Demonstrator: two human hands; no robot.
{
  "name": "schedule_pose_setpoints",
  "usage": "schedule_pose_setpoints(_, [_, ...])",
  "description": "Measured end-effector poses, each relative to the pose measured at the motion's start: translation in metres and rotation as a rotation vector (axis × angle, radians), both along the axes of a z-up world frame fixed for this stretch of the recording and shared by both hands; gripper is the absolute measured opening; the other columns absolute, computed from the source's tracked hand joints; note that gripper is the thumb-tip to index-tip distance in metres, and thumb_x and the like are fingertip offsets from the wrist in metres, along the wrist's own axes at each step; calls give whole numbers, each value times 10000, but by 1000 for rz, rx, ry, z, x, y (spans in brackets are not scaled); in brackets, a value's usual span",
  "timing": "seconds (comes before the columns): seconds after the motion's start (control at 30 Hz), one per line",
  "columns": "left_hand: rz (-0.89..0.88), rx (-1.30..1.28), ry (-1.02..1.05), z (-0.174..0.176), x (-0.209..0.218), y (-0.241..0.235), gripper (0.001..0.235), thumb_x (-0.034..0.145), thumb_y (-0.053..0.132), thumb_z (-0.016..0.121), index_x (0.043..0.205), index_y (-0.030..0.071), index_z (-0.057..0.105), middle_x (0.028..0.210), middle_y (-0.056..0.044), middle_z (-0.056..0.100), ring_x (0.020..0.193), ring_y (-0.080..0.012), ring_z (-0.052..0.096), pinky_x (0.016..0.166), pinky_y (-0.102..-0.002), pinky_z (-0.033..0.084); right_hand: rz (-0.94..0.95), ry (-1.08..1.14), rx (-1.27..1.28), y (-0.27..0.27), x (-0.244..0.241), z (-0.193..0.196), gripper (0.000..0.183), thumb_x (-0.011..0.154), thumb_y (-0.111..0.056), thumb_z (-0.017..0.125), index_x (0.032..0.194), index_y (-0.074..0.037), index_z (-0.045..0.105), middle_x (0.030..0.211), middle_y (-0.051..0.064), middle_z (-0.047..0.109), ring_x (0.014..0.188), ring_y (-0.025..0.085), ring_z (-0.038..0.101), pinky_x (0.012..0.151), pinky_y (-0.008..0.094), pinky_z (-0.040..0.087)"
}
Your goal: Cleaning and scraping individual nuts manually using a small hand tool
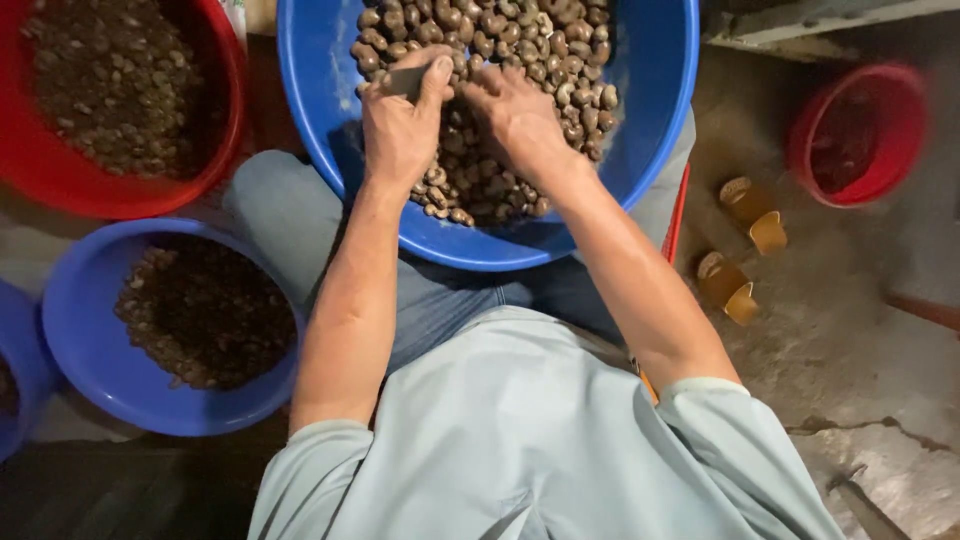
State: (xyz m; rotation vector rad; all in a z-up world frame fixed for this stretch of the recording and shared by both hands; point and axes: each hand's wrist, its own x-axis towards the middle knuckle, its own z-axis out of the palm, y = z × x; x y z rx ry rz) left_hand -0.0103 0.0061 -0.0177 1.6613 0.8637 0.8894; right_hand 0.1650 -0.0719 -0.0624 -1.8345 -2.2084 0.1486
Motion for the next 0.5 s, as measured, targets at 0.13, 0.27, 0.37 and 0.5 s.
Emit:
schedule_pose_setpoints(0.13, [-35,46,69,1,4,0,318,1100,363,547,1206,110,709,949,-77,788,886,-230,792,758,-387,626,-68,-196,-511,9,-6,-25,613,982,-70,584,1551,-212,409,1488,140,447,1261,326,470,886,439,544])
schedule_pose_setpoints(0.27, [-9,-35,71,5,11,0,286,1064,288,589,1179,71,736,1051,-83,810,869,-228,839,743,-298,668,-77,-19,-112,-1,-4,-26,253,996,-102,577,1243,-130,624,1092,119,602,948,335,587,600,472,515])
schedule_pose_setpoints(0.37, [-5,-77,84,8,8,-3,326,1077,306,580,1263,60,685,1110,-105,800,954,-213,822,705,-302,714,-269,630,-285,0,-9,30,295,1030,-162,641,1278,-14,577,1270,227,678,1107,388,674,937,505,554])
schedule_pose_setpoints(0.5, [-44,8,30,21,8,-5,371,1087,335,577,1223,18,712,1163,-165,764,1132,-326,739,985,-428,651,-371,1295,-415,1,1,61,203,1027,-141,612,1208,-49,597,1175,107,655,920,165,645,759,269,608])
